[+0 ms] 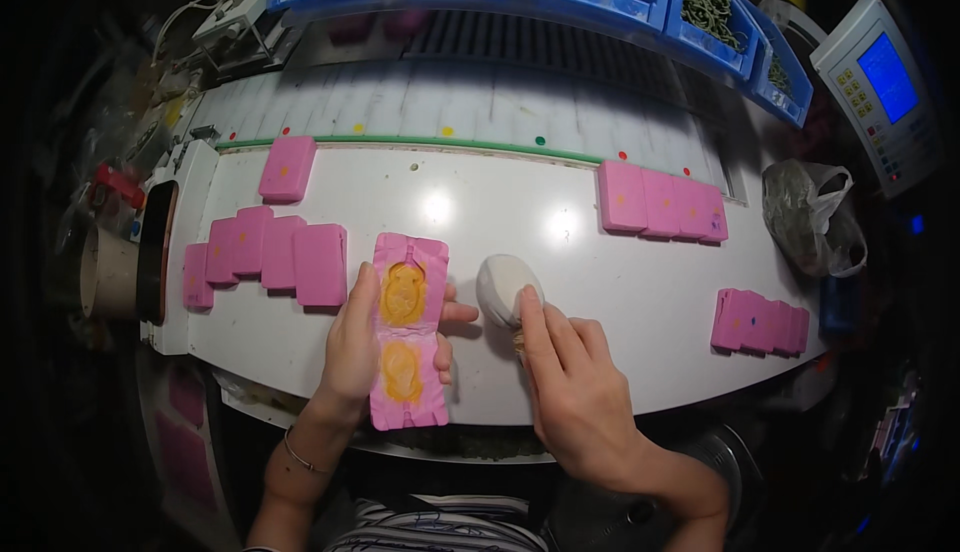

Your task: Placing decorative botanicals and figurines into silicone molds and finishing them.

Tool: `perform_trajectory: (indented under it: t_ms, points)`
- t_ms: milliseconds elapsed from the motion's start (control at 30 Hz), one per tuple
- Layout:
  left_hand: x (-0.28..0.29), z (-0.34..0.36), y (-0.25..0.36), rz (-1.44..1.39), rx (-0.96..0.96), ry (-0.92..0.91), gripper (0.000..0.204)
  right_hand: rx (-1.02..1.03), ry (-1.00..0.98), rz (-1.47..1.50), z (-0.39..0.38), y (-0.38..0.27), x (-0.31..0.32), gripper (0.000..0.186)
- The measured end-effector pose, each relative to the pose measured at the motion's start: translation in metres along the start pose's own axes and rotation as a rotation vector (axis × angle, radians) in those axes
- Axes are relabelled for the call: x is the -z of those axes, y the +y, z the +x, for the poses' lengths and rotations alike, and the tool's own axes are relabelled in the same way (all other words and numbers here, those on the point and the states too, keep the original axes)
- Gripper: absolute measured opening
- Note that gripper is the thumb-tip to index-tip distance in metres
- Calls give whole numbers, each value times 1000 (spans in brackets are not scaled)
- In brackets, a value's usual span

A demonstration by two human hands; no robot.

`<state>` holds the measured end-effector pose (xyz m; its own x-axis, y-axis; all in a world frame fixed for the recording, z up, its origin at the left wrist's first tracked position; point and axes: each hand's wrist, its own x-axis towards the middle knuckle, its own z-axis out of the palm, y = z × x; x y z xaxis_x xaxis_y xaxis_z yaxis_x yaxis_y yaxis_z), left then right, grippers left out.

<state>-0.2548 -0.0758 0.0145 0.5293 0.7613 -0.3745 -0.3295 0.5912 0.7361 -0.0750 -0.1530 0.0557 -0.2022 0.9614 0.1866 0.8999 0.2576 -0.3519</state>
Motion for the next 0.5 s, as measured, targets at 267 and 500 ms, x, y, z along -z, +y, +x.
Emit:
perform_trajectory:
  t_ms: [267, 500]
  points:
    - [-4, -4, 0, 205, -123, 84, 60, 239, 64, -65, 10, -23, -19, 63]
    - [0, -7, 0, 108, -100, 49, 60, 168, 205, -143, 12, -20, -15, 56]
